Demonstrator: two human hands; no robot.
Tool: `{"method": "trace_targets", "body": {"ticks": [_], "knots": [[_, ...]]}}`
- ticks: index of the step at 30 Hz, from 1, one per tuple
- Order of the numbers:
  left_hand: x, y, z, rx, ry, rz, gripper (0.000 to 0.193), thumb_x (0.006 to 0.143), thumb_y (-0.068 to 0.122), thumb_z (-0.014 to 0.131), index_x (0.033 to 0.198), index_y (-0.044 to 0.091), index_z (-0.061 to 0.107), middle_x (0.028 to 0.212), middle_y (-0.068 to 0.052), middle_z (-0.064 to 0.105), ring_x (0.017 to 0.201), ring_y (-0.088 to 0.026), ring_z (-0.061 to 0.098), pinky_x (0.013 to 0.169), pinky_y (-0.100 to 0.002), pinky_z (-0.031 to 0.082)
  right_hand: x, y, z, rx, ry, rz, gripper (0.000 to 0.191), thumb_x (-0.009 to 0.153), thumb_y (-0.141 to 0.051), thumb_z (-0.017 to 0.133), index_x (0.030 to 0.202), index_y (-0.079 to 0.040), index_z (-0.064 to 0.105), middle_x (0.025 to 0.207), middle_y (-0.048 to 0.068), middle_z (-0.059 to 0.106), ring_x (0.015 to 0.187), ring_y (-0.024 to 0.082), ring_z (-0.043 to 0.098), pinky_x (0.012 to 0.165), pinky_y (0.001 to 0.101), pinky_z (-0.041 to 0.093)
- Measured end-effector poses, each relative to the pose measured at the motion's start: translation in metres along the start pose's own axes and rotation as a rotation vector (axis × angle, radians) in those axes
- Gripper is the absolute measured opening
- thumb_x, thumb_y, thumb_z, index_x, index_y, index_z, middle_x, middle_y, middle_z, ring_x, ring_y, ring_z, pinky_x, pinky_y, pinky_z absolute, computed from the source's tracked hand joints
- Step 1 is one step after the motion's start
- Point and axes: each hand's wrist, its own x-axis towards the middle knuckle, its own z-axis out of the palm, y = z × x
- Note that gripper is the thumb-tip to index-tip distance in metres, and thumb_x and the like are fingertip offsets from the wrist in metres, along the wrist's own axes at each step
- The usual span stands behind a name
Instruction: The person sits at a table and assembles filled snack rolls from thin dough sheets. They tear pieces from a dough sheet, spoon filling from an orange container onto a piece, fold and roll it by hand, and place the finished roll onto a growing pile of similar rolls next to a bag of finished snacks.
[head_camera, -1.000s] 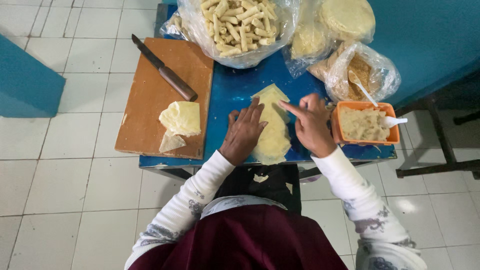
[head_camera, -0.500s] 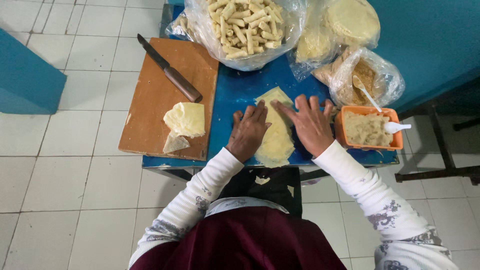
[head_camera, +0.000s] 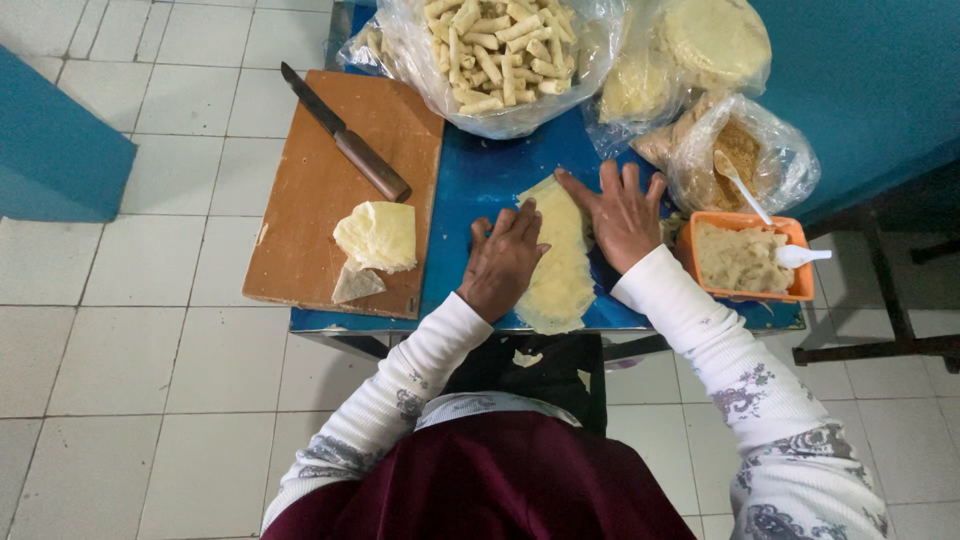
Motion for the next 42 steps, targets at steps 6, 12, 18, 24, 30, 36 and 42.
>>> {"method": "trace_targets", "body": {"ticks": [6,12,18,24,30,36,42], "knots": [[0.002,0.001,-0.001,0.02,0.007,-0.005,0.045,0.098,0.031,0.063,0.13,0.0,0.058,0.148,-0.015,0.052,0.118,-0.026,0.051,0.092,-0.052,0.039,0.014,0.005,-0.006,0.323,-0.041,0.131,0.072,0.091,0.004,0.053,0.149,-0.039,0.06,0.107,0.009,0.045,0.104,0.033,0.044,0.084,0.055,0.032],[0.002,0.001,0.0,-0.029,0.005,-0.015,0.045,0.097,0.031,0.064,0.131,0.0,0.058,0.148,-0.015,0.053,0.119,-0.026,0.051,0.095,-0.053,0.038,0.021,0.0,-0.004,0.739,-0.21,0.125,0.094,0.076,0.013,0.048,0.15,-0.044,0.056,0.104,0.007,0.04,0.098,0.031,0.041,0.083,0.0462,0.032],[0.0,0.0,0.002,0.008,-0.015,-0.022,0.047,0.098,0.031,0.063,0.133,0.0,0.057,0.148,-0.014,0.052,0.12,-0.026,0.049,0.095,-0.052,0.038,0.008,-0.004,0.001,0.332,-0.198,0.107,0.073,0.093,-0.001,0.056,0.151,-0.045,0.053,0.102,0.006,0.043,0.099,0.03,0.041,0.079,0.0497,0.029],[-0.001,0.0,0.005,0.013,0.01,-0.019,0.046,0.098,0.031,0.063,0.133,0.001,0.057,0.148,-0.014,0.052,0.12,-0.025,0.049,0.096,-0.052,0.038,-0.012,0.002,0.001,-0.215,-0.037,-0.058,0.072,0.095,-0.008,0.055,0.16,-0.039,0.051,0.109,0.004,0.046,0.104,0.023,0.045,0.095,0.0534,0.034],[0.001,-0.001,0.007,0.016,-0.006,-0.012,0.044,0.099,0.03,0.062,0.131,0.0,0.058,0.147,-0.015,0.053,0.121,-0.029,0.051,0.1,-0.053,0.037,-0.021,0.023,-0.011,0.037,-0.064,-0.058,0.027,0.095,-0.012,0.062,0.118,-0.023,0.071,0.113,0.003,0.052,0.114,0.024,0.049,0.109,0.0534,0.035],[0.002,-0.005,0.01,-0.049,0.003,-0.02,0.037,0.101,0.026,0.06,0.129,0.001,0.06,0.147,-0.016,0.054,0.124,-0.029,0.053,0.11,-0.055,0.033,-0.036,0.133,-0.031,0.286,0.034,0.329,0.001,0.1,-0.012,0.071,0.101,-0.013,0.071,0.1,0.01,0.074,0.093,0.037,0.07,0.083,0.0487,0.054],[0.003,-0.004,0.004,-0.161,0.023,-0.038,0.044,0.101,0.022,0.059,0.139,0.0,0.058,0.15,-0.017,0.051,0.127,-0.032,0.052,0.112,-0.052,0.031,-0.043,0.136,-0.017,0.174,-0.078,0.54,0.018,0.091,-0.019,0.078,0.107,-0.015,0.073,0.091,0.015,0.075,0.087,0.039,0.07,0.075,0.0512,0.053]]}}
